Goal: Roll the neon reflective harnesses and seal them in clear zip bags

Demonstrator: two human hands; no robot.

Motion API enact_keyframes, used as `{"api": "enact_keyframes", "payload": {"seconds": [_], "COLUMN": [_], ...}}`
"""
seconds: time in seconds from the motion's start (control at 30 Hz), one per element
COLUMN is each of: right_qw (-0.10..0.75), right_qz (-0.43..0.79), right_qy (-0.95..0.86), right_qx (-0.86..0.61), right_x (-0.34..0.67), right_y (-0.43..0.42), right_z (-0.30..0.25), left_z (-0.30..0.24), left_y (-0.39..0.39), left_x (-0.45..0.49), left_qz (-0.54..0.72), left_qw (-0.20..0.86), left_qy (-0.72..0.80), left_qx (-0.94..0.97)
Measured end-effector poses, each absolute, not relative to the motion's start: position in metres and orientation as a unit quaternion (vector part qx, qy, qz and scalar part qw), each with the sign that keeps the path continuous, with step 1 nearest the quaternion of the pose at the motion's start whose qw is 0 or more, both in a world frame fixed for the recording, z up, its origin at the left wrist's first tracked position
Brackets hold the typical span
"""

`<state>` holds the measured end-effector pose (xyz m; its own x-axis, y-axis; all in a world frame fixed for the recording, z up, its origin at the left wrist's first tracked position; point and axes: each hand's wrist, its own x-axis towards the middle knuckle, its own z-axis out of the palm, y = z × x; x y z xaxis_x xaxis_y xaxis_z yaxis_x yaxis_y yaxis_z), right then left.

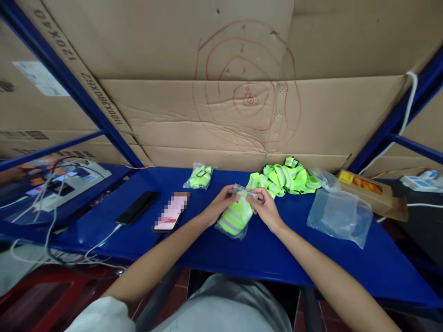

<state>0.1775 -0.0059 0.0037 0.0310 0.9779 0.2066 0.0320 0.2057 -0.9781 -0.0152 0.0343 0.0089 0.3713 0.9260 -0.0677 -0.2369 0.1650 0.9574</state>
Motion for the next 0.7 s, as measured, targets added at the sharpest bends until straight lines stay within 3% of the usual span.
{"api": "enact_keyframes", "payload": {"seconds": [0.23,0.4,0.53,0.7], "right_qw": [0.562,0.549,0.499,0.434], "right_qz": [0.424,0.401,0.397,0.339], "right_qy": [-0.544,-0.592,-0.646,-0.722], "right_qx": [-0.456,-0.433,-0.42,-0.419], "right_x": [0.185,0.197,0.209,0.221], "right_y": [-0.011,-0.011,-0.015,-0.007], "right_z": [0.017,0.03,0.048,0.066], "left_z": [0.025,0.041,0.048,0.044], "left_y": [0.035,0.029,0.026,0.034], "left_x": [-0.033,-0.033,-0.028,-0.02], "left_qz": [0.412,0.437,0.472,0.472], "left_qw": [0.705,0.671,0.616,0.652], "left_qy": [0.281,0.254,0.298,0.321], "left_qx": [0.504,0.542,0.556,0.499]}}
